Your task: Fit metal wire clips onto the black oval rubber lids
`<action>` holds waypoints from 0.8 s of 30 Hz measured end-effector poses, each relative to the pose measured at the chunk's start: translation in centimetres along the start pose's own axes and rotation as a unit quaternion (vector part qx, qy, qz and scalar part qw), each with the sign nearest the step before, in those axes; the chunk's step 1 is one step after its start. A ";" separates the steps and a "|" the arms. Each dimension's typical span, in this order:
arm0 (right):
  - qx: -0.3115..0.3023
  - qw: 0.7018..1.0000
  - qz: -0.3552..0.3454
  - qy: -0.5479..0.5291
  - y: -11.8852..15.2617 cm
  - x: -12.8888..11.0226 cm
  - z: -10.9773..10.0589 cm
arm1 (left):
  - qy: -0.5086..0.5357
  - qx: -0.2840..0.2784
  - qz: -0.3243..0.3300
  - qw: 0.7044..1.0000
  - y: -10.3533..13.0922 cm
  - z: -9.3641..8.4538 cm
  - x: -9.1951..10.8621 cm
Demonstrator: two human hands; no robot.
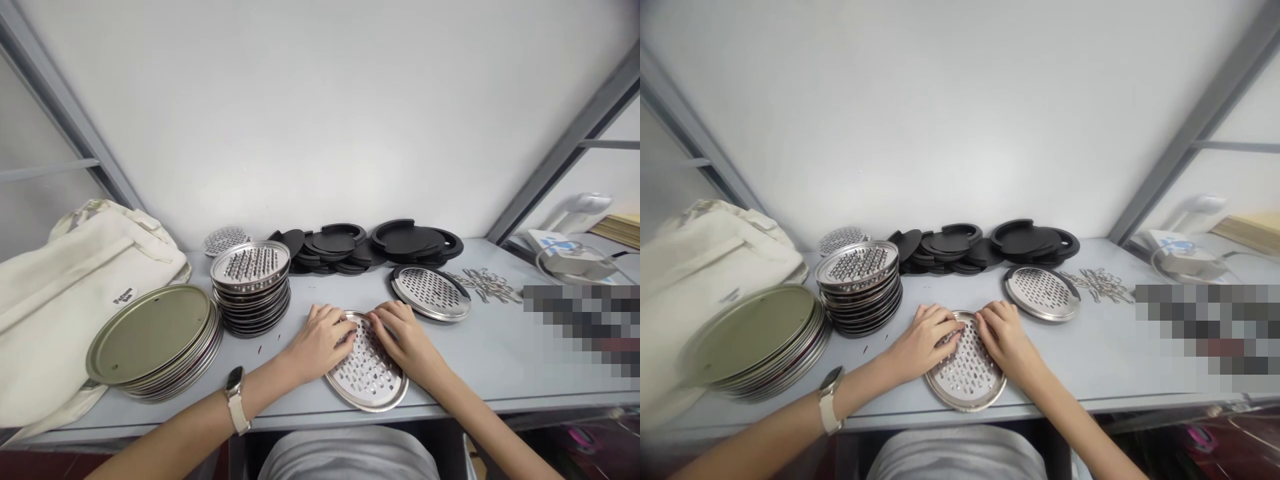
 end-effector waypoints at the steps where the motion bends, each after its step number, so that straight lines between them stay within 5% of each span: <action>1: 0.001 1.000 -0.002 -0.001 0.0 0.0 0.0 | 0.000 -0.001 -0.001 1.000 0.0 0.0 0.0; 24: -0.052 0.996 -0.071 0.031 -0.4 0.5 0.4 | 0.003 -0.007 0.001 1.000 -0.2 0.0 0.2</action>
Point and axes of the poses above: each hand's wrist, its own y-axis away from the middle knuckle, its own z-axis out of the palm, x = y × z, the point moved 3 cm from there along -y, towards the middle knuckle, and after that the axes turned 4 degrees about -x, right-handed, at the moved point
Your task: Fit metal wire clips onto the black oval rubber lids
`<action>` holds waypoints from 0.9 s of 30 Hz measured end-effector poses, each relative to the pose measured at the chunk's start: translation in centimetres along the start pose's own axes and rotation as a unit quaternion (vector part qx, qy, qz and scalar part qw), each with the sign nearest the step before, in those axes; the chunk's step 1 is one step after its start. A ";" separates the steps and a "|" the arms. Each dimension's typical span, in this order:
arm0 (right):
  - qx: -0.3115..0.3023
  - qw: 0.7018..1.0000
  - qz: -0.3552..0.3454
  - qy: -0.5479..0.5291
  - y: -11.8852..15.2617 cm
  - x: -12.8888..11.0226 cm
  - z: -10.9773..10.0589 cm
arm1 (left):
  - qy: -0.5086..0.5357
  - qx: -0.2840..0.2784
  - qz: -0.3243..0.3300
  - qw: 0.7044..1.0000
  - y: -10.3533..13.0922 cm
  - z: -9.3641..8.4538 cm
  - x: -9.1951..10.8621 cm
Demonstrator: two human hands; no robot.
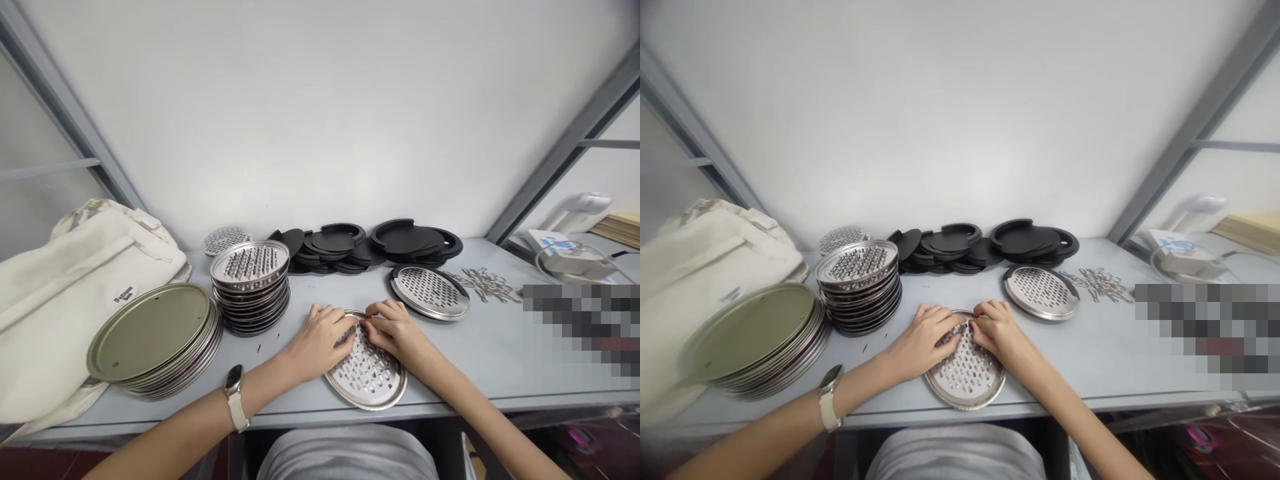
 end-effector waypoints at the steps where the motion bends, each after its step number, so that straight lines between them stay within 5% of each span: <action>1: 0.004 1.000 0.003 0.001 0.1 0.0 -0.1 | 0.004 0.003 -0.001 1.000 0.0 0.0 0.0; 9: 0.074 0.994 0.075 -0.016 0.9 0.7 -0.8 | 0.009 0.036 -0.035 0.999 0.1 -0.2 -0.5; 27: -0.020 0.998 0.058 -0.031 0.5 0.2 -1.0 | 0.138 0.055 -0.116 0.982 -0.1 0.7 -3.7</action>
Point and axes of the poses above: each hand's wrist, its own y-axis away from the middle knuckle, its own z-axis out of the palm, x = y × z, the point moved 3 cm from there along -y, towards the middle knuckle, and after that the axes turned 4 degrees about -x, right-handed, at the moved point
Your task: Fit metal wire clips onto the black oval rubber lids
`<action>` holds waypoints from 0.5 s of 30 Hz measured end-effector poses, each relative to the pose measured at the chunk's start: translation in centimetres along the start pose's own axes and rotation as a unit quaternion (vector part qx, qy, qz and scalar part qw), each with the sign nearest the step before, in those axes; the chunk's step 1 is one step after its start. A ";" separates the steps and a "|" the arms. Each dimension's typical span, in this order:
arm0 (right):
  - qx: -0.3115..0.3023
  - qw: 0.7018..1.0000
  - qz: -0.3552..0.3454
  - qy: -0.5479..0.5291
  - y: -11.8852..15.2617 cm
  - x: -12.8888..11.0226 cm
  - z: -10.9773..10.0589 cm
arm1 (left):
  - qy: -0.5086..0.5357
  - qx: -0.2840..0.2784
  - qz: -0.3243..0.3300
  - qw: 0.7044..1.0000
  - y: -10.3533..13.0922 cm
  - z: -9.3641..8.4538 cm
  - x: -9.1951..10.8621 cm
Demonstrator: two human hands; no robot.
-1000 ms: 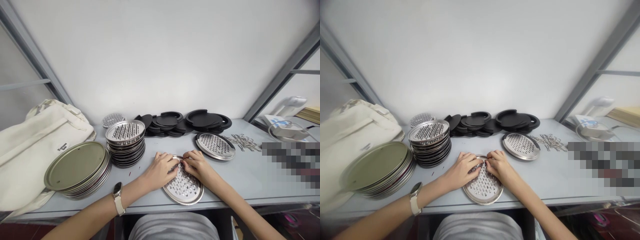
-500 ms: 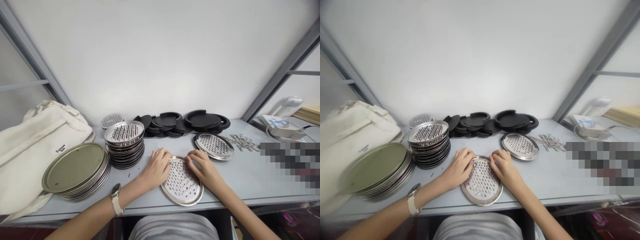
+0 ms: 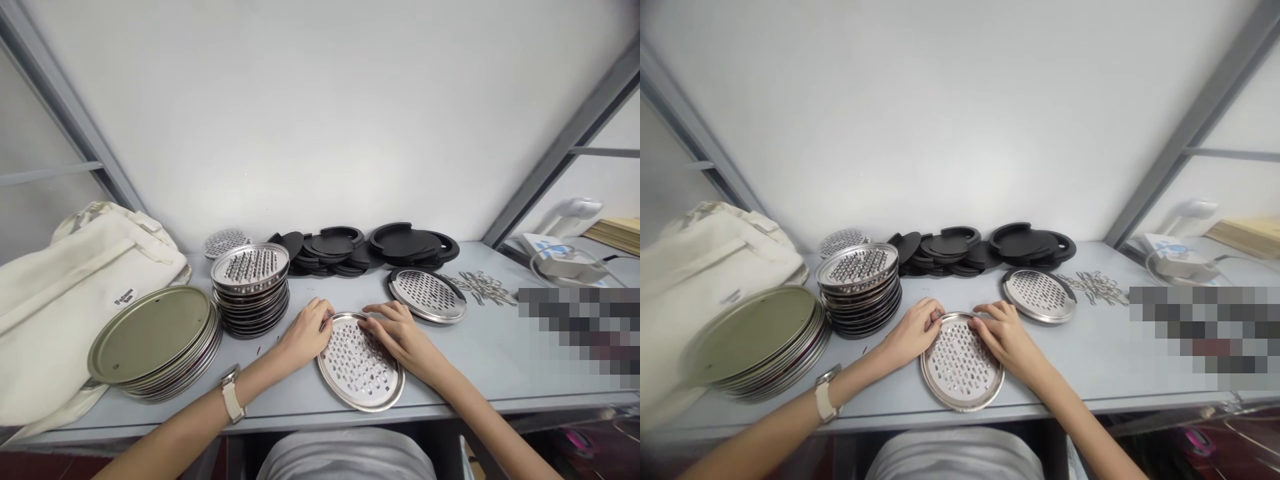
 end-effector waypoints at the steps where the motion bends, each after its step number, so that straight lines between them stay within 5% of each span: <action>1: -0.002 1.000 -0.001 -0.003 0.0 0.0 0.0 | 0.001 0.002 -0.001 1.000 0.0 0.0 -0.1; 15: 0.017 0.999 0.012 -0.045 0.3 0.2 -0.3 | 0.000 0.017 -0.005 1.000 -0.2 -0.3 0.2</action>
Point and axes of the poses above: each hand's wrist, its own y-axis away from the middle knuckle, its own z-axis out of the palm, x = y × z, the point moved 3 cm from there along -y, towards the middle knuckle, and after that the axes turned 4 degrees about -x, right-handed, at the moved point
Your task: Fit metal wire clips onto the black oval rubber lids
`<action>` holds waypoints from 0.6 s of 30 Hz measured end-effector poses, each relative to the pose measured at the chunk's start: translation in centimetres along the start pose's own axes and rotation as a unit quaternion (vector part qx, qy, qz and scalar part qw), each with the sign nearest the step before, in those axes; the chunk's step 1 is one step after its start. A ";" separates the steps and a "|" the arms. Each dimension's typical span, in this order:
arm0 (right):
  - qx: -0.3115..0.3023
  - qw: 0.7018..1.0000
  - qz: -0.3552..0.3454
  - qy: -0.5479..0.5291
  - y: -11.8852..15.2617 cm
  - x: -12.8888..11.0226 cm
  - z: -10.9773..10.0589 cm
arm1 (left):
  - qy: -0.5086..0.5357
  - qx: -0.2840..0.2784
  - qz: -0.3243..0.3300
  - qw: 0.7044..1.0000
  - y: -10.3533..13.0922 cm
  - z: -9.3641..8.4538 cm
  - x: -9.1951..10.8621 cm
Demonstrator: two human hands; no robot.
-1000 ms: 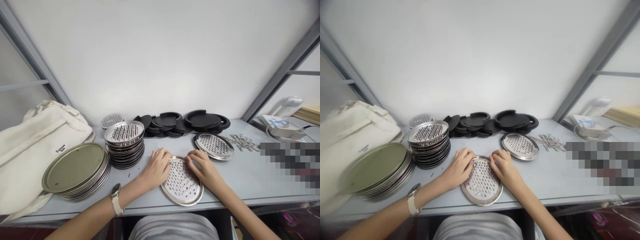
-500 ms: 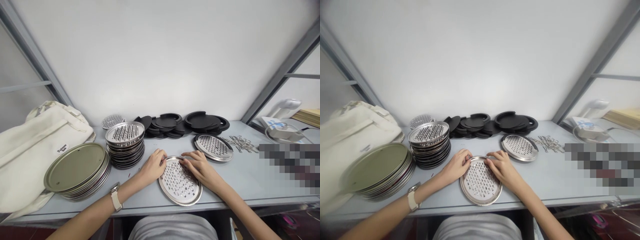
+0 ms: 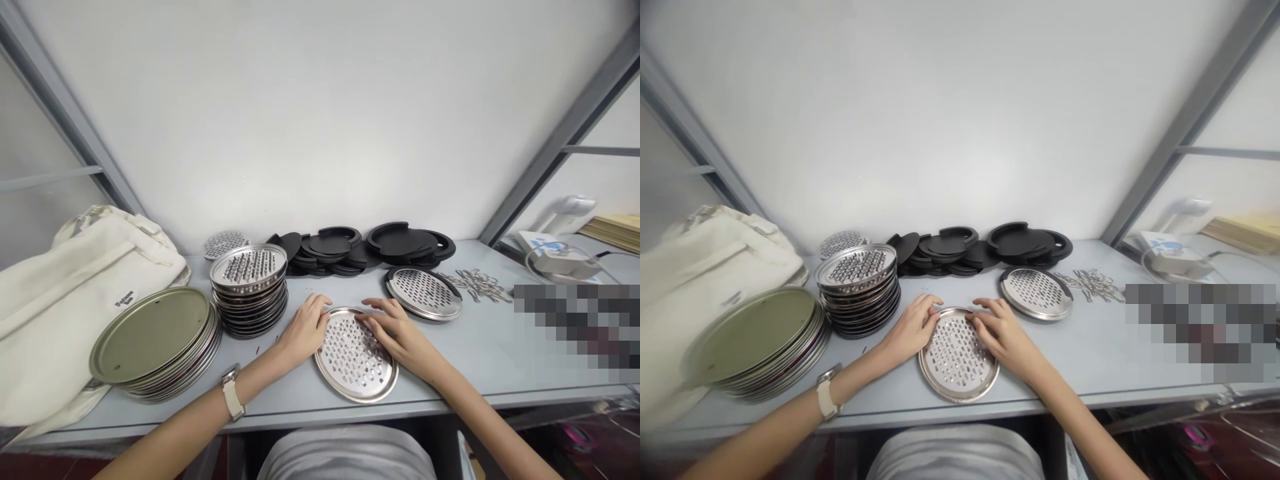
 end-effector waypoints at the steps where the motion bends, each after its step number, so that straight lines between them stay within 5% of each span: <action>1: 0.015 1.000 0.012 -0.011 0.0 0.1 -0.1 | 0.000 0.006 0.002 1.000 0.0 -0.1 0.1; 8: 0.104 0.987 0.088 -0.090 0.5 0.8 -0.4 | -0.007 0.055 0.012 0.998 -0.1 -0.7 0.7; 18: 0.081 0.986 0.115 -0.086 0.5 0.3 -0.5 | -0.024 0.129 0.017 0.991 0.0 -1.3 0.8</action>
Point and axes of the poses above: each hand's wrist, its own y-axis away from the middle knuckle, its own z-axis out of the palm, x = y × z, the point moved 3 cm from there along -y, towards the middle knuckle, and after that the axes turned 4 degrees about -x, right-handed, at the moved point
